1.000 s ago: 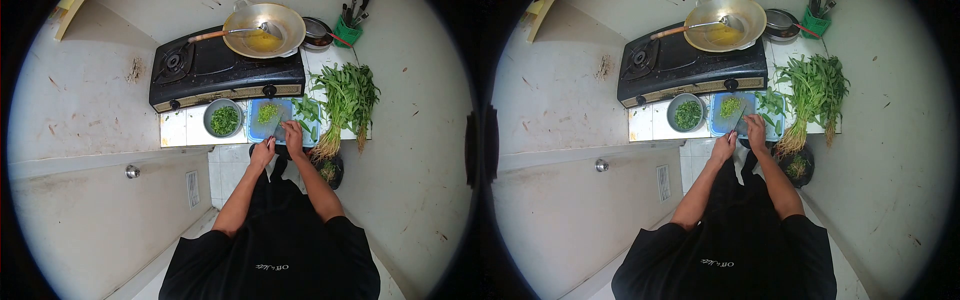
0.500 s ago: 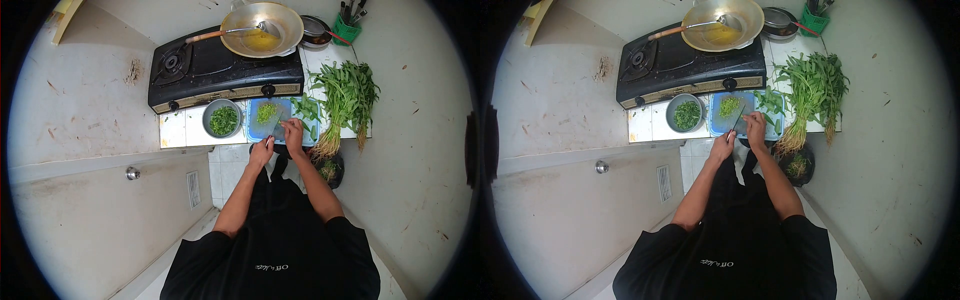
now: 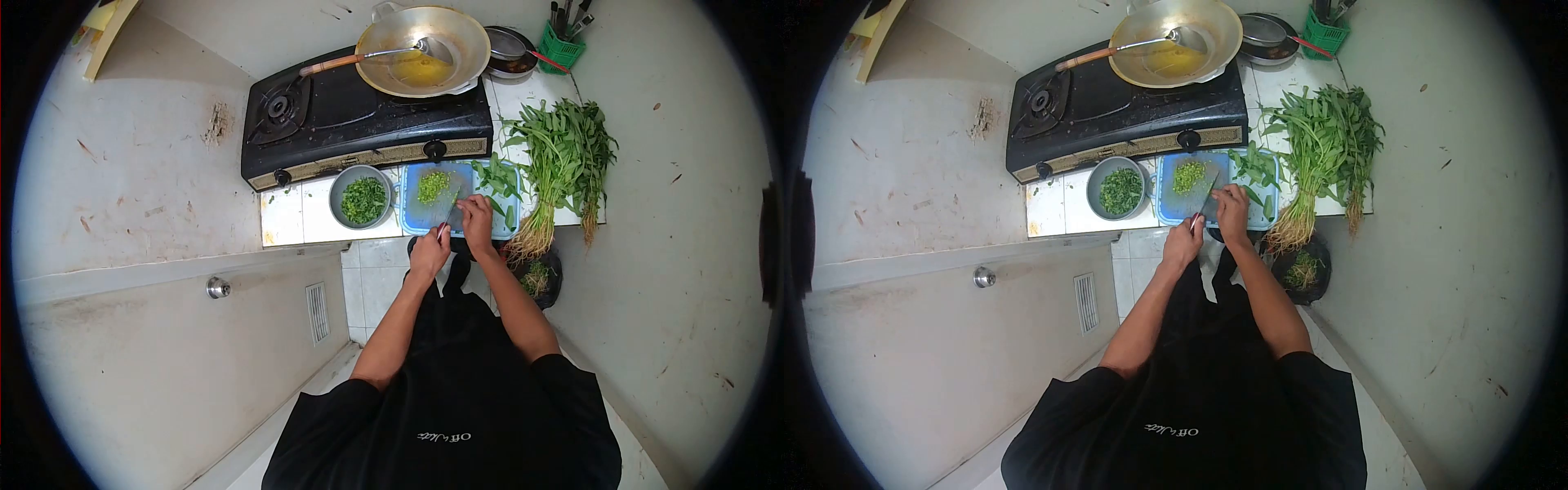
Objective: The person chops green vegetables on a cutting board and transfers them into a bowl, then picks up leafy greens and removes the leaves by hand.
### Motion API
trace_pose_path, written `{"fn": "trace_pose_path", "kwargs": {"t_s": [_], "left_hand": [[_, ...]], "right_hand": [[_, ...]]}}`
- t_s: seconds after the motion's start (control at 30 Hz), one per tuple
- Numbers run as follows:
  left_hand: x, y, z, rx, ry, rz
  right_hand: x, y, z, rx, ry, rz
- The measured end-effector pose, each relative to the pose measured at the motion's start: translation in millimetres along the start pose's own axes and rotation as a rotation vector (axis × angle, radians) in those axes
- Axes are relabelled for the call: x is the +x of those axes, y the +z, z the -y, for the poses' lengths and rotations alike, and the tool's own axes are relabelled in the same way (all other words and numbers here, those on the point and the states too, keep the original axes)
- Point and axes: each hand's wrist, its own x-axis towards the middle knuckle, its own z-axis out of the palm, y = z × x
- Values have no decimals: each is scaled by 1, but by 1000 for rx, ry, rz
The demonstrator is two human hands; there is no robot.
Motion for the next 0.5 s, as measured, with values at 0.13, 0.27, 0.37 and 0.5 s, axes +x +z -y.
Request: {"fn": "trace_pose_path", "kwargs": {"t_s": [0.13,0.27,0.37,0.5], "left_hand": [[13,11,-8,22,17,-20],[6,13,-8,17,-8,-50],[-18,13,1,22,-36,-50],[-11,14,-1,25,-37,-50]], "right_hand": [[2,-2,4,-28,20,16],[2,-2,6,-31,24,16],[3,-4,7,-8,21,10],[2,-4,5,4,35,31]]}}
